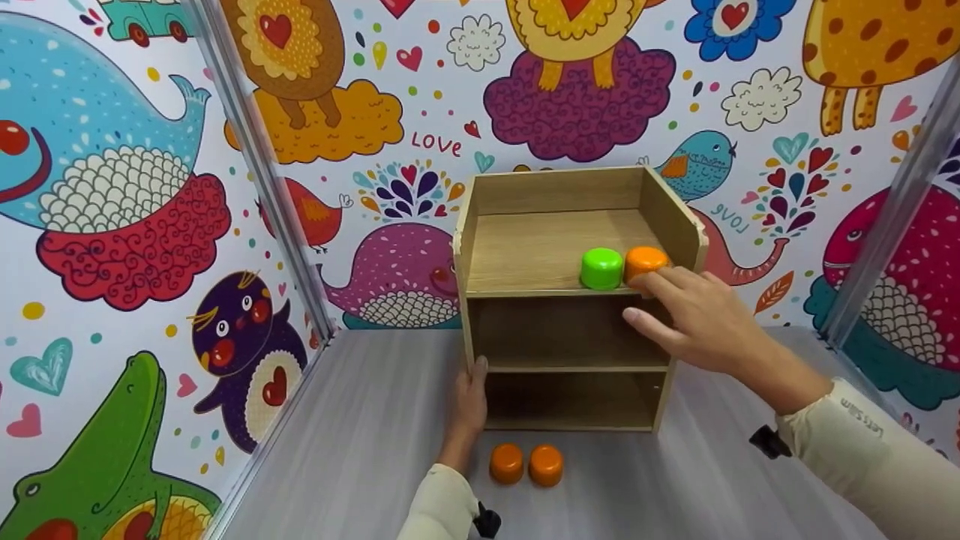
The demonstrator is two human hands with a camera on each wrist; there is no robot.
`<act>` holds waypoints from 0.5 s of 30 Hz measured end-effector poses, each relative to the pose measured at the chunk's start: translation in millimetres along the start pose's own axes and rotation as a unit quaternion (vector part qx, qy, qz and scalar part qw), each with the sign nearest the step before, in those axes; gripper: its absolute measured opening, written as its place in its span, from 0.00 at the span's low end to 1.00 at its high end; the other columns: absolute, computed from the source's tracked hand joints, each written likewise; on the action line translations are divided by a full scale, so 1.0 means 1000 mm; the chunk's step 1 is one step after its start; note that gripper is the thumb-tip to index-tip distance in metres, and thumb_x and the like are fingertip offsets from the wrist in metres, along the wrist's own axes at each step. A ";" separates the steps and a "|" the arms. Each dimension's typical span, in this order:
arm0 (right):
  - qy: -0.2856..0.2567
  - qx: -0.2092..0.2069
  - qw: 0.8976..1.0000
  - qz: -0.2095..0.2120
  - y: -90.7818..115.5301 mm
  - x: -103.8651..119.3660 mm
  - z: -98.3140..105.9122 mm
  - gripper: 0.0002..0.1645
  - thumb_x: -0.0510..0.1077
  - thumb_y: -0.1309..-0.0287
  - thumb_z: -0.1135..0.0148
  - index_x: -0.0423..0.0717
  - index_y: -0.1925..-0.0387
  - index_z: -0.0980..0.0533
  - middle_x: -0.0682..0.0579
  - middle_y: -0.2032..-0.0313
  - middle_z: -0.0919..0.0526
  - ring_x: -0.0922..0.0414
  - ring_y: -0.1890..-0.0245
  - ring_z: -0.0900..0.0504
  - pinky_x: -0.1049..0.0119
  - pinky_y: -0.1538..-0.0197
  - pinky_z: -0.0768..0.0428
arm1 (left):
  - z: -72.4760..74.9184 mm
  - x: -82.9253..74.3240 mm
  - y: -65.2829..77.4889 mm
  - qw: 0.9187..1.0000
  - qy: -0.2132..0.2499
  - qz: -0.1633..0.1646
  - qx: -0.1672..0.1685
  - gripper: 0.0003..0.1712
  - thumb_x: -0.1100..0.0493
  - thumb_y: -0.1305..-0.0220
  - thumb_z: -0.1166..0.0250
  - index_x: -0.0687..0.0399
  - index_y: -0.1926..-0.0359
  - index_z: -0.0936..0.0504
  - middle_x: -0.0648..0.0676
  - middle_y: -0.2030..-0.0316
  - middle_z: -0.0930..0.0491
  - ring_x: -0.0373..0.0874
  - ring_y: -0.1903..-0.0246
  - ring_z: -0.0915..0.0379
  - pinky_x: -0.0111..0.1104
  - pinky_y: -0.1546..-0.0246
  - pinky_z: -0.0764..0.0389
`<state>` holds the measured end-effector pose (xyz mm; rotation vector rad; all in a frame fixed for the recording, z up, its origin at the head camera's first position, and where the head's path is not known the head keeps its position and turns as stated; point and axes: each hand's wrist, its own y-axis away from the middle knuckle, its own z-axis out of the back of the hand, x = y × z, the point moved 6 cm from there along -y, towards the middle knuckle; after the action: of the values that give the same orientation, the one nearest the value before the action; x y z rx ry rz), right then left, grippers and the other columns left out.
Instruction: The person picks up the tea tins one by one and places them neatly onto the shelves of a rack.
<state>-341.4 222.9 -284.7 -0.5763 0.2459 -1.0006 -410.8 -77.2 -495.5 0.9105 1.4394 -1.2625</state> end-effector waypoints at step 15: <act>-0.018 0.009 1.000 -0.006 0.022 0.006 -0.035 0.25 0.63 0.34 0.37 0.52 0.44 0.21 0.52 0.50 0.16 0.50 0.49 0.19 0.46 0.45 0.24 | 0.000 -0.002 -0.001 0.999 0.019 -0.024 0.027 0.15 0.56 0.20 0.48 0.55 0.68 0.33 0.55 0.63 0.29 0.46 0.58 0.32 0.41 0.49 0.32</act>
<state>-338.4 214.8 -325.4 -0.5794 0.2026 -1.0026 -411.5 -77.4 -493.1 0.9456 1.4704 -1.3318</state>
